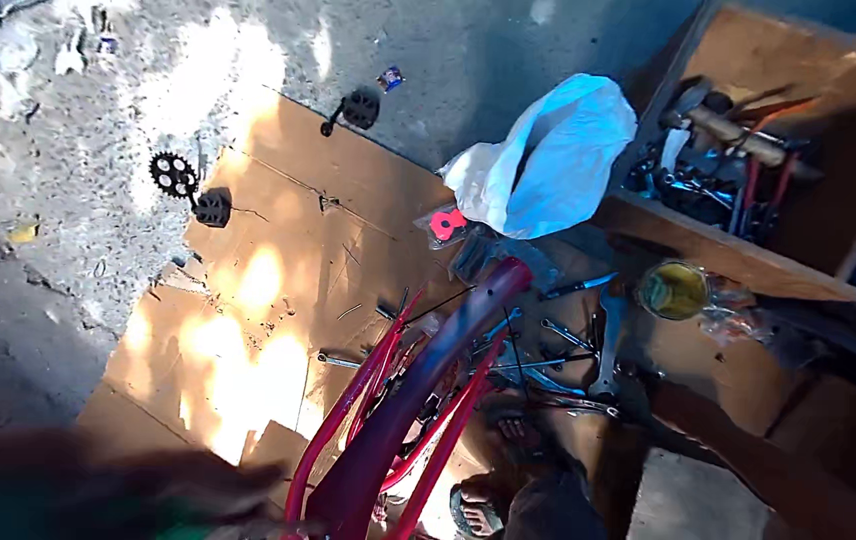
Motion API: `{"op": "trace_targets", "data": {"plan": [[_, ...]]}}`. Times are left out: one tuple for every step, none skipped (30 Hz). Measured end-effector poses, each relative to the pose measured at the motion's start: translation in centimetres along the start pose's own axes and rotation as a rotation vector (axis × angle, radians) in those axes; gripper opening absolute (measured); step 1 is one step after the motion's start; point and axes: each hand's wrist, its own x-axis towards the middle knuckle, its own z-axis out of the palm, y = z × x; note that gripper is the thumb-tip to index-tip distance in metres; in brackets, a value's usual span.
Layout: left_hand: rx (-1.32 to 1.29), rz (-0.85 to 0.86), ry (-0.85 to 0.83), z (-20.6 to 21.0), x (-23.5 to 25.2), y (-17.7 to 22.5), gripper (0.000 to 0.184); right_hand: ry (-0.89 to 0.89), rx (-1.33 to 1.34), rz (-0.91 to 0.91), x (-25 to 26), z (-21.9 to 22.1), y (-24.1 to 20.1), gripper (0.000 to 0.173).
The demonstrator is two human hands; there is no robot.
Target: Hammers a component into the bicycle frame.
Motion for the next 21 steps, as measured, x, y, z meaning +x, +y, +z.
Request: {"op": "trace_targets", "data": {"plan": [[0.064, 0.054, -0.006, 0.7, 1.3, -2.0, 0.017, 0.029, 0.027, 0.017, 0.4, 0.3, 0.2, 0.042], [0.148, 0.088, -0.016, 1.6, 2.4, -4.1, 0.021, 0.068, 0.029, 0.021, 1.8, 1.3, 1.1, 0.040], [0.220, 0.108, -0.013, 2.5, 3.3, -6.4, 0.026, 0.074, 0.030, 0.022, 2.6, 1.9, 1.6, 0.039], [0.259, 0.113, -0.021, 3.6, 4.0, -8.4, 0.028, 0.058, 0.024, 0.034, 3.1, 2.2, 1.7, 0.041], [0.265, 0.096, -0.046, 4.6, 4.7, -9.9, 0.027, 0.032, 0.015, 0.044, 3.2, 2.0, 1.6, 0.043], [0.297, 0.067, -0.084, 5.5, 5.2, -11.3, 0.027, 0.007, 0.009, 0.030, 2.4, 1.7, 1.3, 0.043], [0.363, 0.037, -0.131, 6.2, 5.6, -12.3, 0.027, -0.014, 0.027, -0.004, 1.0, 1.7, 1.1, 0.045], [0.434, 0.016, -0.185, 6.7, 5.8, -13.1, 0.026, -0.013, 0.074, -0.051, -0.7, 2.1, 1.2, 0.047], [0.513, -0.003, -0.225, 7.0, 6.1, -13.6, 0.028, 0.008, 0.135, -0.093, -2.3, 3.1, 1.6, 0.049], [0.567, -0.026, -0.260, 7.2, 6.2, -13.9, 0.028, 0.041, 0.206, -0.121, -4.0, 4.4, 2.1, 0.052], [0.599, -0.054, -0.284, 7.2, 6.5, -13.9, 0.029, 0.043, 0.259, -0.131, -5.9, 5.2, 2.5, 0.055], [0.611, -0.080, -0.295, 7.1, 6.7, -13.8, 0.029, -0.019, 0.275, -0.111, -7.9, 5.9, 3.1, 0.058], [0.603, -0.103, -0.294, 7.0, 6.8, -13.6, 0.028, -0.095, 0.292, -0.083, -9.9, 6.8, 3.7, 0.061], [0.574, -0.117, -0.278, 6.9, 7.0, -13.4, 0.027, -0.148, 0.310, -0.066, -11.6, 7.9, 4.6, 0.063], [0.543, -0.142, -0.268, 6.9, 7.4, -13.2, 0.027, -0.181, 0.312, -0.054, -12.9, 8.9, 5.5, 0.065], [0.523, -0.183, -0.273, 7.0, 7.8, -13.0, 0.027, -0.208, 0.310, -0.037, -14.1, 10.1, 6.4, 0.066], [0.522, -0.220, -0.288, 7.1, 8.1, -12.9, 0.028, -0.231, 0.310, -0.013, -15.3, 11.5, 7.2, 0.065], [0.542, -0.251, -0.307, 7.3, 8.4, -12.8, 0.028, -0.251, 0.312, 0.013, -16.3, 12.8, 7.8, 0.065], [0.576, -0.276, -0.323, 7.5, 8.6, -12.8, 0.028, -0.268, 0.319, 0.041, -17.4, 14.0, 8.4, 0.064], [0.607, -0.290, -0.333, 7.7, 8.6, -12.8, 0.027, -0.291, 0.332, 0.069, -18.5, 14.8, 8.8, 0.064], [0.621, -0.296, -0.333, 7.8, 8.6, -12.8, 0.027, -0.320, 0.343, 0.094, -19.6, 15.1, 9.0, 0.064]]}}
